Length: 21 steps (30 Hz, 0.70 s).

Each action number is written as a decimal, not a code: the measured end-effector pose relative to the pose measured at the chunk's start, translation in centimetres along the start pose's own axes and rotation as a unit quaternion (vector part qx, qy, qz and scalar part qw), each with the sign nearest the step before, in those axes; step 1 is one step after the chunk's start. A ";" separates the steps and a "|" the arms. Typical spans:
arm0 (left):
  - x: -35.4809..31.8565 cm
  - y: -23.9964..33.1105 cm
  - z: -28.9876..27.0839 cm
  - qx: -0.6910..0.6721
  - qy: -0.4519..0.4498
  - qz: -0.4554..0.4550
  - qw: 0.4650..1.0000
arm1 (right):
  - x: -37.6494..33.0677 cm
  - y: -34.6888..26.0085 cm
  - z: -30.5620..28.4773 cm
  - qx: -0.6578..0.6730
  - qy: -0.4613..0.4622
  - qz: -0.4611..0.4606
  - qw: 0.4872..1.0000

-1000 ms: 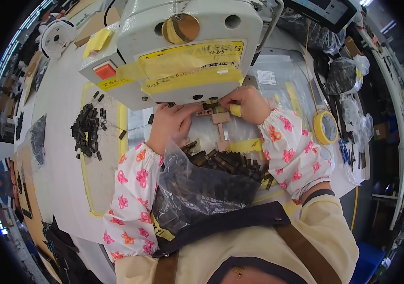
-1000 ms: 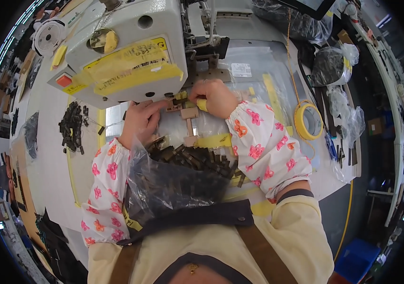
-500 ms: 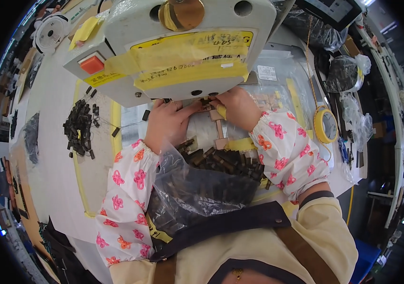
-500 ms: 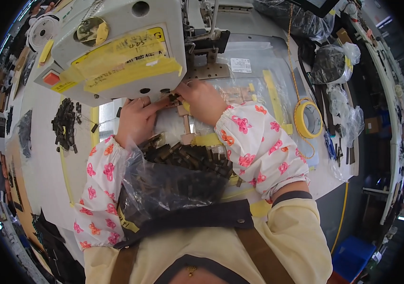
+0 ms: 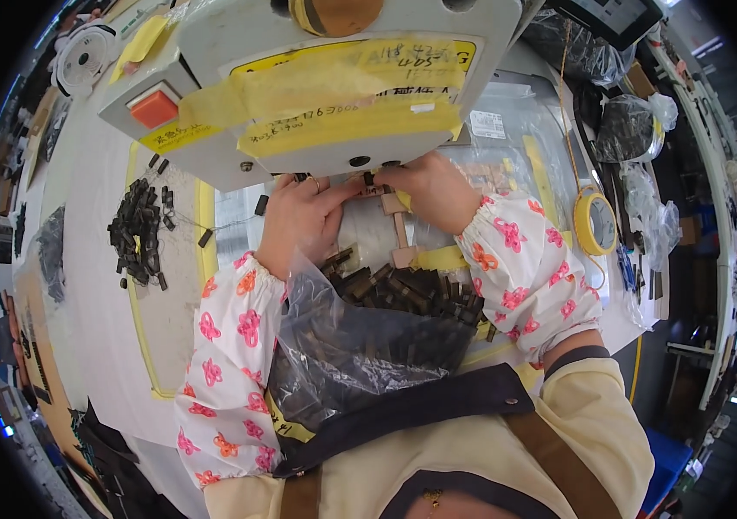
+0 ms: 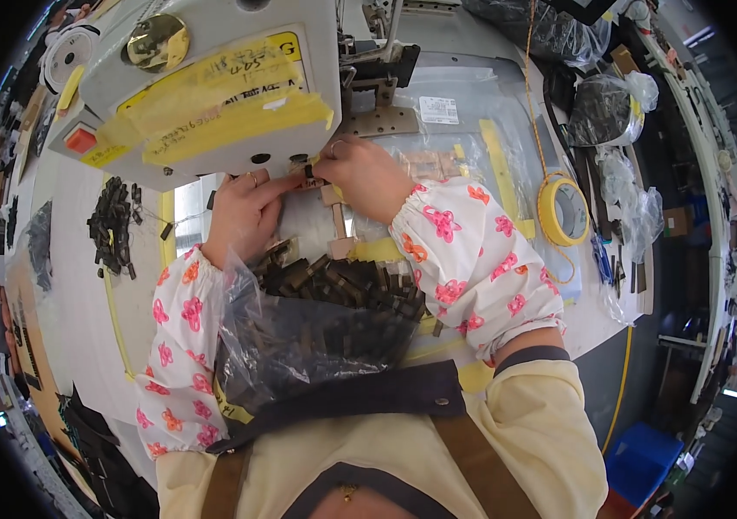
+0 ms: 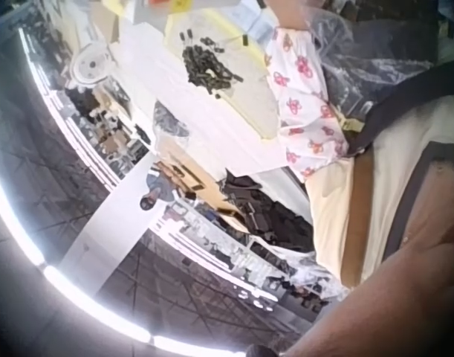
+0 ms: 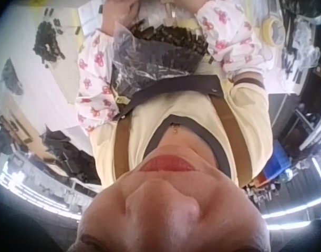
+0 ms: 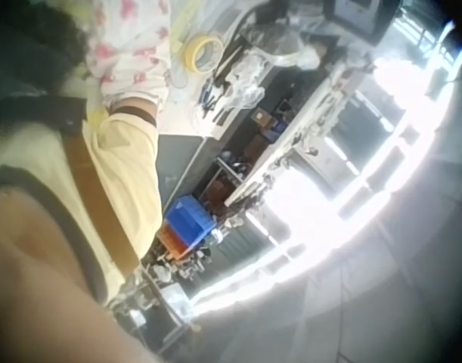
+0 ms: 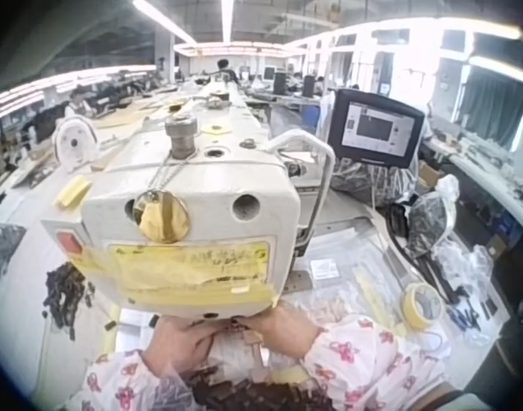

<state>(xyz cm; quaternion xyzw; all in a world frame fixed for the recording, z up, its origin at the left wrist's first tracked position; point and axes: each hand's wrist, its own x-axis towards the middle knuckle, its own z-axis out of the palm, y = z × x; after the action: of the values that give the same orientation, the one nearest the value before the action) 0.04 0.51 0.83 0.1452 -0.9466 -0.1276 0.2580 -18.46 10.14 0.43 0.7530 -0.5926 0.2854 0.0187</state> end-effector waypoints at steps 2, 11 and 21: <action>-0.1 0.0 -0.1 0.005 -0.005 -0.001 1.000 | 0.2 0.1 0.1 -0.014 -0.002 -0.014 1.000; 0.7 0.4 0.2 0.028 0.016 0.057 0.998 | -0.1 0.6 0.5 0.061 0.032 -0.005 0.998; -0.2 -0.5 0.3 -0.063 0.014 -0.043 0.997 | 0.0 0.2 -0.1 0.026 -0.016 0.006 0.999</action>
<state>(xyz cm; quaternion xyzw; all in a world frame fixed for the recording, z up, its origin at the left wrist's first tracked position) 0.14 0.13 0.38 0.1708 -0.9259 -0.1956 0.2744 -18.68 10.15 0.50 0.7539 -0.5899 0.2890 -0.0126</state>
